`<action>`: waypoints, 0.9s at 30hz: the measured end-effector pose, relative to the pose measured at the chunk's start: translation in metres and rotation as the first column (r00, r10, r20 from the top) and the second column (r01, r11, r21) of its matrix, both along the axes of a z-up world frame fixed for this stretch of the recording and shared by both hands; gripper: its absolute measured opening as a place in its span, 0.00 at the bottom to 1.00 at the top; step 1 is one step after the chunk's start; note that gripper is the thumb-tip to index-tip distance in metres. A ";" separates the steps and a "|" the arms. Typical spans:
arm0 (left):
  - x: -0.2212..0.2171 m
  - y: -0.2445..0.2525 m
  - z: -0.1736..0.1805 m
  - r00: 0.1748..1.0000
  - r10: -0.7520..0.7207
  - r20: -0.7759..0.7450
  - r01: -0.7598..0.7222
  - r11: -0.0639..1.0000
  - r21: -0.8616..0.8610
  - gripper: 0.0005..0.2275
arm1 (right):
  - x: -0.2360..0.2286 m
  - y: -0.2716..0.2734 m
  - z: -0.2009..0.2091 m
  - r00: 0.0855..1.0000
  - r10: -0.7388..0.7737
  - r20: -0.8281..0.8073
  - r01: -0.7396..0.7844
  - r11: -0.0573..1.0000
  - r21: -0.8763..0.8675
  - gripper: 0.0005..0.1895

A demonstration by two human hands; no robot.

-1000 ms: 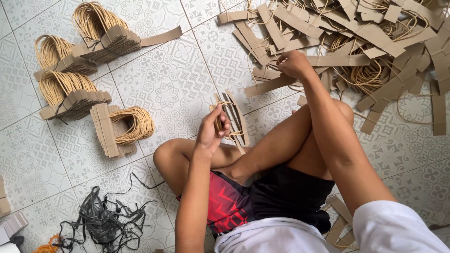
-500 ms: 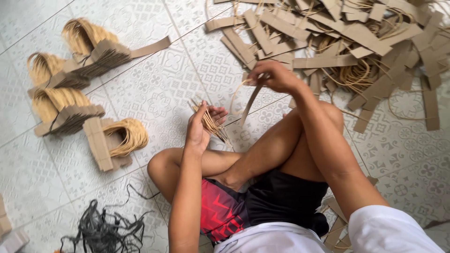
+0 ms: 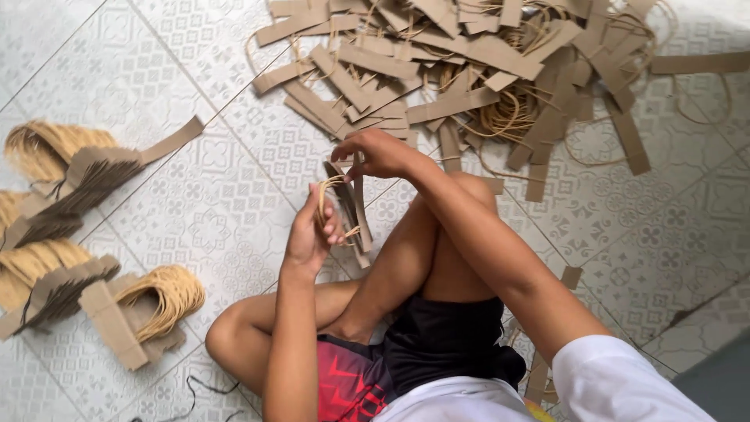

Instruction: Bundling and tying paper bag handles with cardboard supports using plastic ties.

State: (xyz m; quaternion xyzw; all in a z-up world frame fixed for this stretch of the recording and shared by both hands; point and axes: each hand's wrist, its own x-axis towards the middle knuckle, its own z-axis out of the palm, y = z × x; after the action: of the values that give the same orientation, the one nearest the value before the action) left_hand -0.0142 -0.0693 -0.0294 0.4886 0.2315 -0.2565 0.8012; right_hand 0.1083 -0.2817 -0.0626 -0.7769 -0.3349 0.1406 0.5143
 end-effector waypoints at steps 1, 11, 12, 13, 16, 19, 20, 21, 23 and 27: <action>0.000 0.000 0.003 1.000 -0.019 0.002 0.019 1.000 -0.005 0.25 | 0.003 -0.018 0.006 1.000 -0.019 0.002 0.019 1.000 -0.005 0.17; -0.005 -0.015 0.025 0.993 -0.056 0.103 0.068 0.992 -0.110 0.22 | -0.037 -0.203 -0.075 0.409 -0.912 -0.028 0.902 0.409 -0.137 0.24; -0.006 -0.018 0.025 0.991 -0.075 0.114 0.091 0.986 -0.139 0.22 | -0.045 -0.212 -0.084 0.348 -0.923 -0.163 0.901 0.377 -0.215 0.31; -0.009 -0.019 0.021 0.991 -0.080 0.110 0.095 0.986 -0.138 0.22 | -0.045 -0.218 -0.110 0.343 -0.925 -0.166 0.902 0.374 -0.218 0.31; -0.011 -0.023 0.017 0.985 -0.071 0.160 0.096 0.983 -0.159 0.22 | -0.043 -0.228 -0.150 0.338 -0.777 -0.531 0.897 0.438 -0.069 0.19; -0.015 -0.025 0.028 0.965 -0.097 0.243 0.155 0.959 -0.236 0.21 | -0.046 -0.219 -0.112 0.341 -0.667 -0.663 0.884 0.467 -0.015 0.14; -0.016 -0.024 0.033 0.960 -0.098 0.261 0.165 0.955 -0.246 0.19 | -0.048 -0.216 -0.094 0.383 -0.644 -0.662 0.877 0.478 0.043 0.14; -0.018 -0.024 0.039 0.955 -0.094 0.281 0.168 0.952 -0.254 0.17 | -0.047 -0.213 -0.075 0.430 -0.618 -0.658 0.865 0.492 0.102 0.14; -0.018 -0.038 0.074 0.967 -0.085 0.240 0.143 0.962 -0.234 0.16 | -0.054 -0.208 -0.005 0.447 -0.614 -0.650 0.854 0.510 0.105 0.13; -0.019 -0.051 0.103 0.978 -0.063 0.201 0.116 0.958 -0.263 0.14 | -0.067 -0.213 0.070 0.499 -0.581 -0.643 0.817 0.563 0.125 0.09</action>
State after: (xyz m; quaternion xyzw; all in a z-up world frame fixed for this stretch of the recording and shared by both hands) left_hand -0.0330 -0.1204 0.0732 0.4058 0.0937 -0.2739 0.8669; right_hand 0.0409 -0.4944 0.0072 -0.6431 0.1555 0.0486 0.7482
